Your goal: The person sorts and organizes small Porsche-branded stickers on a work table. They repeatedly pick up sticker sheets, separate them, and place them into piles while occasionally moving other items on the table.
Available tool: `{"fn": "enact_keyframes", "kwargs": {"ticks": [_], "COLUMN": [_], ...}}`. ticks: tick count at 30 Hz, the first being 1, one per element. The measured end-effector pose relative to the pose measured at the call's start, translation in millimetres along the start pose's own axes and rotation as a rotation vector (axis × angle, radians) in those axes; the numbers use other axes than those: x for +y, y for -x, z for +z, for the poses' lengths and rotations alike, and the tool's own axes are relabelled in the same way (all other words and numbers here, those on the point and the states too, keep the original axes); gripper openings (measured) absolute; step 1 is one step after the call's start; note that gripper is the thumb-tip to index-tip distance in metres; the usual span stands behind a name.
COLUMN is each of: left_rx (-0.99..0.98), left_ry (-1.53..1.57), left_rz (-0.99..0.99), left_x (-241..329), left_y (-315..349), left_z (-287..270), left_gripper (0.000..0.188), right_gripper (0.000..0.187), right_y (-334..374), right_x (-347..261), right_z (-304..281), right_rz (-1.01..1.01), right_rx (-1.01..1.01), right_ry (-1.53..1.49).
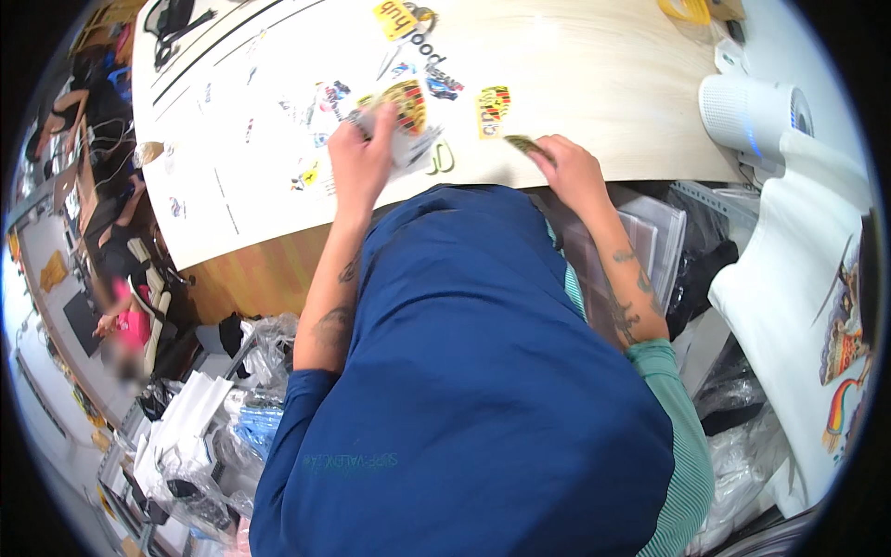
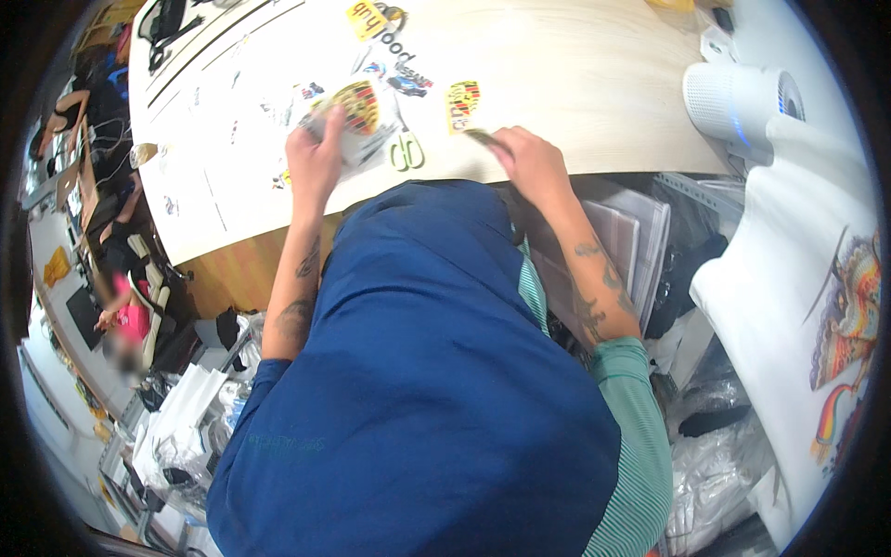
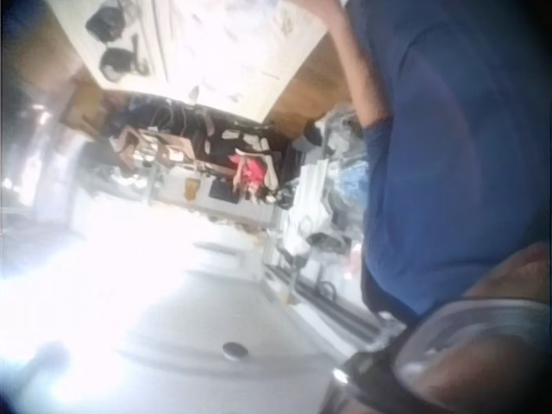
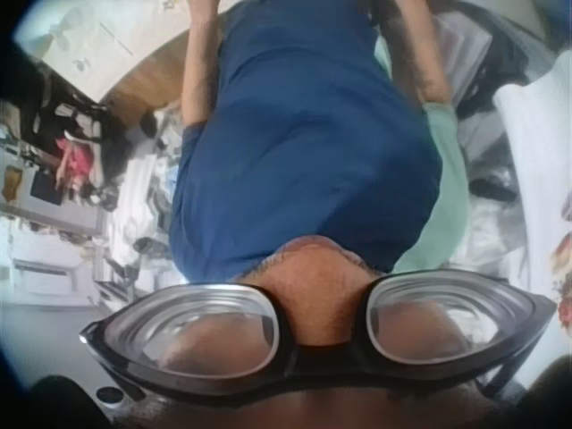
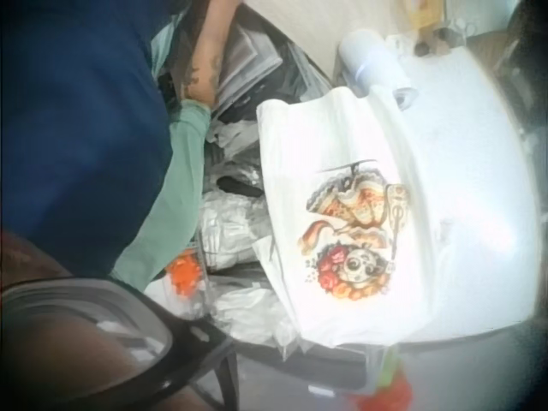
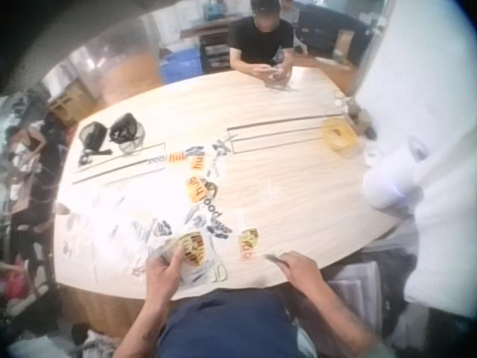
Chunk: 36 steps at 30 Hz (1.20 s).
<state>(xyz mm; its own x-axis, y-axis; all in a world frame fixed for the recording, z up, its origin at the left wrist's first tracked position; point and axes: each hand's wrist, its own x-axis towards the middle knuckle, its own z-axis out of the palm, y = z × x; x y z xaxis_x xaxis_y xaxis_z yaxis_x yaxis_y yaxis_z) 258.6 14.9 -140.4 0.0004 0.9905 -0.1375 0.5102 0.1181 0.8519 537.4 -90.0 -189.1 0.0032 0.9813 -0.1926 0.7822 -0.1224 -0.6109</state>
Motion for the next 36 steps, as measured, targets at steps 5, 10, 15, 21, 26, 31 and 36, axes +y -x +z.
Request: {"fn": "enact_keyframes", "kwargs": {"ticks": [5, 10, 15, 21, 26, 31, 36], "left_rx": [-0.067, -0.196, -0.262, -0.268, -0.165, -0.141, -0.125], "left_ry": [-0.134, -0.023, 0.193, 0.219, 0.273, 0.217, 0.115], "left_rz": [0.081, 0.058, -0.055, -0.158, -0.128, -0.159, -0.172], "left_x": [14, -16, -9, 1, -1, -6, -12], "left_y": [4, 0, 8, 17, 40, 47, 43], "left_z": [19, 27, 14, 1, 8, 11, 10], "left_gripper": [0.052, 0.045, 0.037, 0.035, 0.036, 0.038, 0.029], "right_gripper": [0.026, 0.032, 0.027, 0.034, 0.046, 0.047, 0.046], "right_y": [-11, -33, -48, -62, -59, -62, -63], "right_x": [-76, -92, -95, -100, -128, -122, -119], "right_z": [-16, -16, -19, -36, -63, -63, -63], "right_rz": [-0.157, 0.087, 0.025, -0.149, 0.004, -0.034, -0.008], "right_rx": [-0.285, -0.638, -0.715, -0.978, -1.136, -1.177, -1.16], "right_ry": [-0.417, -0.983, -0.902, -0.762, -0.485, -0.44, -0.525]}}
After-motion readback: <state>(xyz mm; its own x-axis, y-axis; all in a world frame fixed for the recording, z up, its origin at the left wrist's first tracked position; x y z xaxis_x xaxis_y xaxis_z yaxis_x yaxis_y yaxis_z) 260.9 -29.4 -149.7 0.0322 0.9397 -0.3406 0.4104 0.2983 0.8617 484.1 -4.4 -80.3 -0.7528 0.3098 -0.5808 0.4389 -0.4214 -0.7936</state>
